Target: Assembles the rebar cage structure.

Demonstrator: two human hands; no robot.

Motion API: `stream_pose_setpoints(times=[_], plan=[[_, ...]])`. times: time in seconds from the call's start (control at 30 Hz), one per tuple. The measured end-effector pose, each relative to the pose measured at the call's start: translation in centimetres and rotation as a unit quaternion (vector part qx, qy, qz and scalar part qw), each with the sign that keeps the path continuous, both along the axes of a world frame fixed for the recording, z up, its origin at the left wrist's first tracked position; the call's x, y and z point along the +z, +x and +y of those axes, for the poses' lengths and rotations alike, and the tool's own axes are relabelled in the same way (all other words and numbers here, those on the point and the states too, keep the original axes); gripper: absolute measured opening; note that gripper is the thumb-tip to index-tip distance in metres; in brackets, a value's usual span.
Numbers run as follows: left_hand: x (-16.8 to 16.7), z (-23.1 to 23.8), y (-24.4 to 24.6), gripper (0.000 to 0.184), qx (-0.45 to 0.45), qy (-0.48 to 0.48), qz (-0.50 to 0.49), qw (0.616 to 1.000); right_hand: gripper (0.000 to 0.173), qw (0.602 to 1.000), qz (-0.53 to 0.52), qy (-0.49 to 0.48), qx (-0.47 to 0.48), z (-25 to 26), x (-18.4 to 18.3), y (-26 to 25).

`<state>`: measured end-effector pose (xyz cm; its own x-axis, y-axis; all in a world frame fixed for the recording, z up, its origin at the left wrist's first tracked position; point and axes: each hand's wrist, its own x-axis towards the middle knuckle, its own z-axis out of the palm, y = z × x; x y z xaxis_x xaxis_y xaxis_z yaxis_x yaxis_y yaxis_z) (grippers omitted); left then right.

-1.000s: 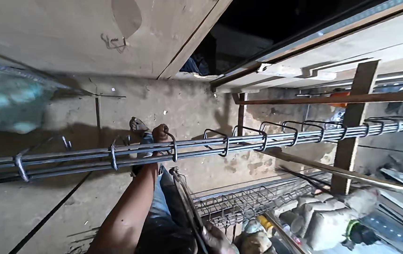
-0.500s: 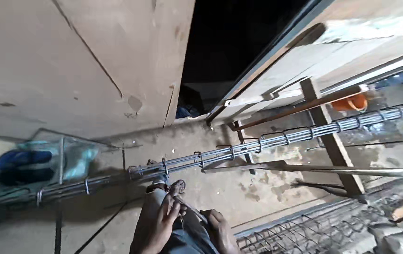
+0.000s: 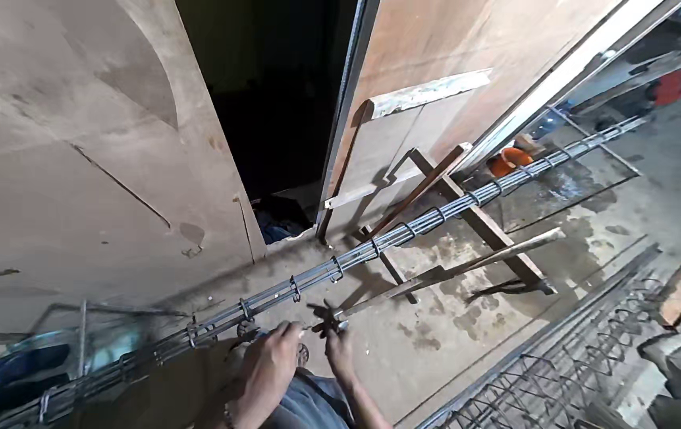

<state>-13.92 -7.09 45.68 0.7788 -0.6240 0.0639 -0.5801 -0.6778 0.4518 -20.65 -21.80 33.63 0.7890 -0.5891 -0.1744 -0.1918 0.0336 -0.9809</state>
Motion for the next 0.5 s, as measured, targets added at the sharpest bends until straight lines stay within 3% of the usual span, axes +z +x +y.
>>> stream_pose_setpoints(times=[0.1,0.2,0.33,0.5], plan=[[1.7,1.9,2.5,0.034,0.058,-0.067,0.225,0.97,0.04,0.998,-0.058,0.028,-0.013,-3.8,0.8,3.1],[0.9,5.3,3.8,0.04,0.122,-0.104,0.348,0.924,0.039,0.997,-0.071,0.044,0.004,-7.1,-0.3,7.2],[-2.6,9.7,3.1,0.026,0.251,-0.279,0.375,0.848,0.029,1.0,0.01,-0.009,0.027,-9.3,-6.5,11.6],[-1.5,13.0,1.9,0.028,0.379,-0.452,0.404,0.699,0.036,0.976,0.138,-0.152,0.074,-9.6,-11.7,12.8]])
